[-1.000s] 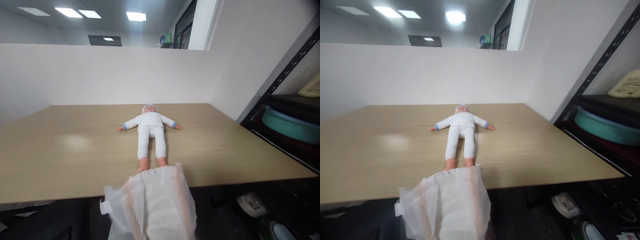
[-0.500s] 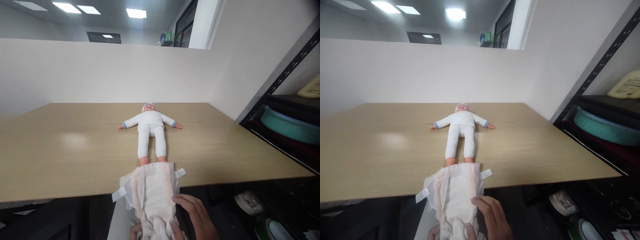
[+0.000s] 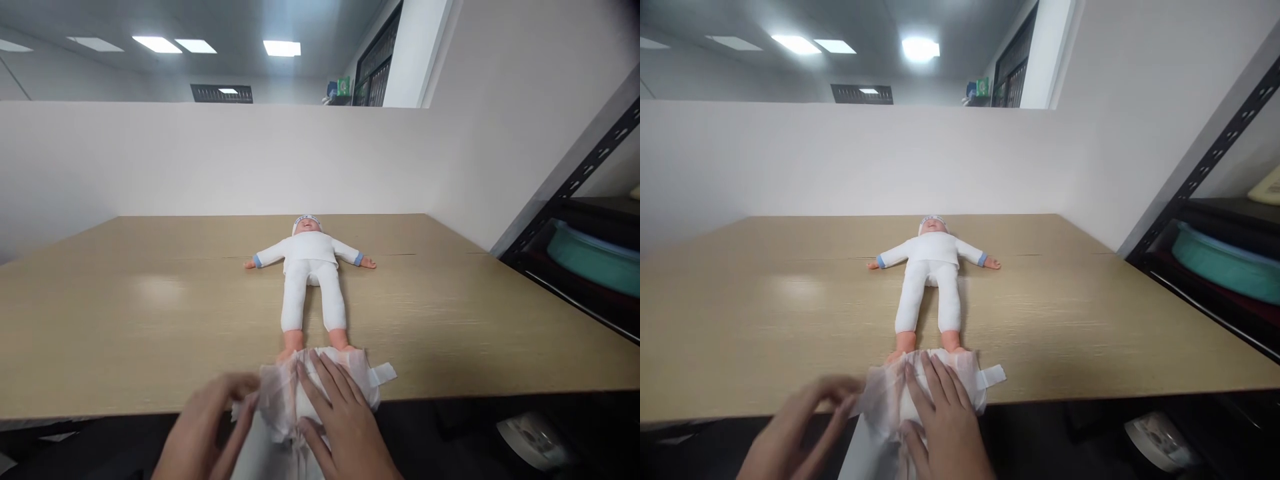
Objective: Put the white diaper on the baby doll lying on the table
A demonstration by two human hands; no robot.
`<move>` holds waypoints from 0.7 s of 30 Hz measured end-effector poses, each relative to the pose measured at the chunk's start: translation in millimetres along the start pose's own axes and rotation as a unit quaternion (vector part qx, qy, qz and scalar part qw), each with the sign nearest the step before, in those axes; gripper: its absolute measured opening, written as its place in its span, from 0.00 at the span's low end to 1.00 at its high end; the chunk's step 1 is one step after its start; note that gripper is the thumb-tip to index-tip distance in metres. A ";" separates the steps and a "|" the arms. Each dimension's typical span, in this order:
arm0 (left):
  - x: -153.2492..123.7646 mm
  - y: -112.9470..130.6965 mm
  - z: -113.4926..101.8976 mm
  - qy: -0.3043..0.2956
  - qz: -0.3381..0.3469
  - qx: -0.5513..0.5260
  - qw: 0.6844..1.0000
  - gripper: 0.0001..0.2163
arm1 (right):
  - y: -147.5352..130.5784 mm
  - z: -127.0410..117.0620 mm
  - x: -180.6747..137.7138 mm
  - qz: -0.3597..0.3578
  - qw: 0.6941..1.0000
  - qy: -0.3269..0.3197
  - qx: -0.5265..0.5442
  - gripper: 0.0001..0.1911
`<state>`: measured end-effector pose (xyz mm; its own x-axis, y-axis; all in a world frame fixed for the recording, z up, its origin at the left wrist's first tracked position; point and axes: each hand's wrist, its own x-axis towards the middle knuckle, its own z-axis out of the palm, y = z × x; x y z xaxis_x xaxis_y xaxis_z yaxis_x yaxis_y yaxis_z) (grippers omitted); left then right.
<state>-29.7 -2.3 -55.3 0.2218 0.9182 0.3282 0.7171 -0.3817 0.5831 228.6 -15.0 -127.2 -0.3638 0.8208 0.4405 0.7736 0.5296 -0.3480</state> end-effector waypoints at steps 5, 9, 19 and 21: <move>123.1 9.6 -9.1 -0.083 0.264 0.211 0.938 0.32 | -5.4 -0.5 -1.1 0.001 0.998 0.018 -0.052 0.44; 180.4 23.6 25.6 -0.228 0.405 0.302 0.833 0.56 | -2.2 3.0 -2.1 -0.019 0.997 0.030 -0.072 0.44; 213.1 30.2 68.3 -0.244 0.536 0.173 0.789 0.22 | 21.9 32.0 -11.9 -0.046 0.992 0.068 -0.097 0.51; 218.8 34.3 72.6 -0.227 0.545 0.156 0.792 0.17 | 24.5 29.7 -9.7 -0.051 0.991 0.056 -0.107 0.52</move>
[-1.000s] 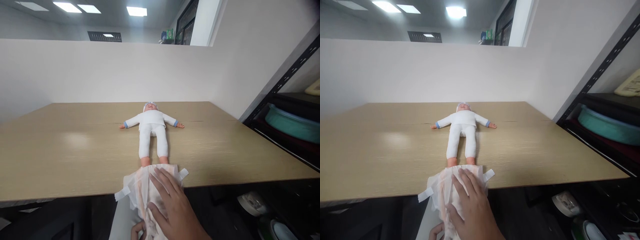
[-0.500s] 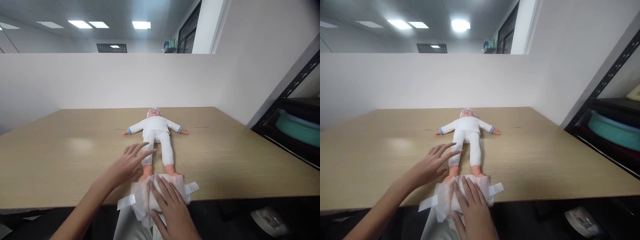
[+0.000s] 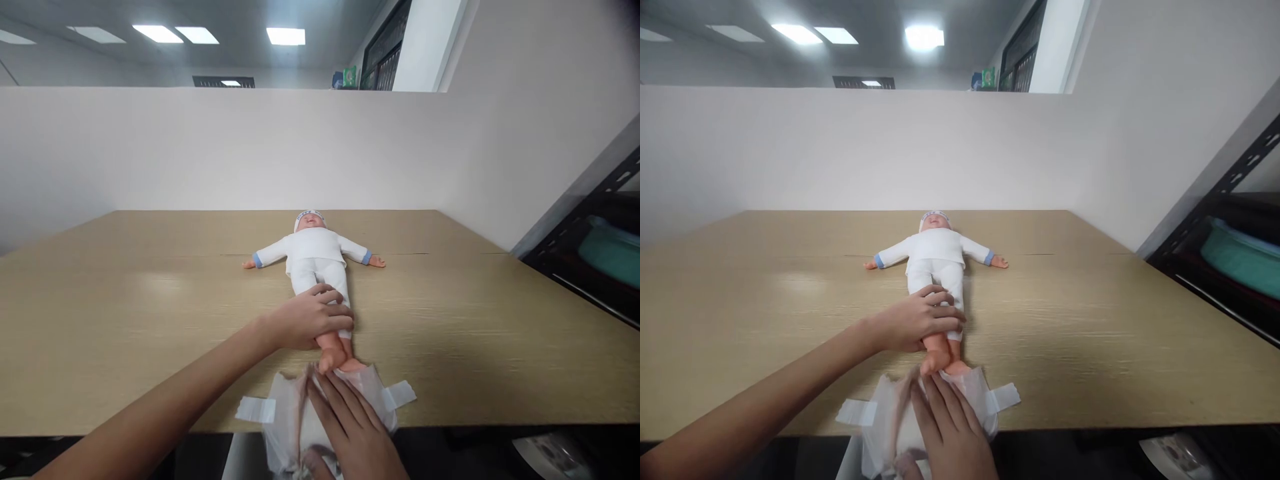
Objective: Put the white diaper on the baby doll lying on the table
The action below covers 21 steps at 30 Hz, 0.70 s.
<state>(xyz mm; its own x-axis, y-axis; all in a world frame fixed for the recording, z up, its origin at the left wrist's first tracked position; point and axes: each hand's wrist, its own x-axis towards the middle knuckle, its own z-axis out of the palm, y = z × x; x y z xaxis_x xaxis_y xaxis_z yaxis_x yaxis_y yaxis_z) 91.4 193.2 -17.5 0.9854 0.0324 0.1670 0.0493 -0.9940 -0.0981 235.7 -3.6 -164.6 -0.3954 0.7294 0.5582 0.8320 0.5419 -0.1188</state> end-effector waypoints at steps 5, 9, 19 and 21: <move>15.1 -12.6 -31.0 0.020 -0.015 -0.110 0.994 0.15 | 14.6 -17.9 18.5 -0.015 0.998 -0.057 0.006 0.53; 16.8 -32.2 -76.0 0.081 -0.073 -0.247 0.963 0.18 | 32.0 -40.2 46.4 0.005 0.990 -0.134 0.053 0.44; 13.3 -57.9 -112.5 0.162 -0.149 -0.360 0.907 0.18 | 83.7 -13.9 134.2 0.096 0.967 -0.214 0.094 0.37; 11.3 -60.2 -113.0 0.170 -0.149 -0.356 0.907 0.18 | 102.2 1.9 155.3 0.082 0.973 -0.200 0.084 0.37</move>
<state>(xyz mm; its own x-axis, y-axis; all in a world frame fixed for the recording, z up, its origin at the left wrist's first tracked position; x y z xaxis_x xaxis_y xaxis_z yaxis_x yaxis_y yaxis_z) 81.2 241.5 101.2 0.8332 0.3959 0.3860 0.0678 -0.7660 0.6393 258.6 165.8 -91.6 -0.4103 0.8977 0.1606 0.8344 0.4406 -0.3311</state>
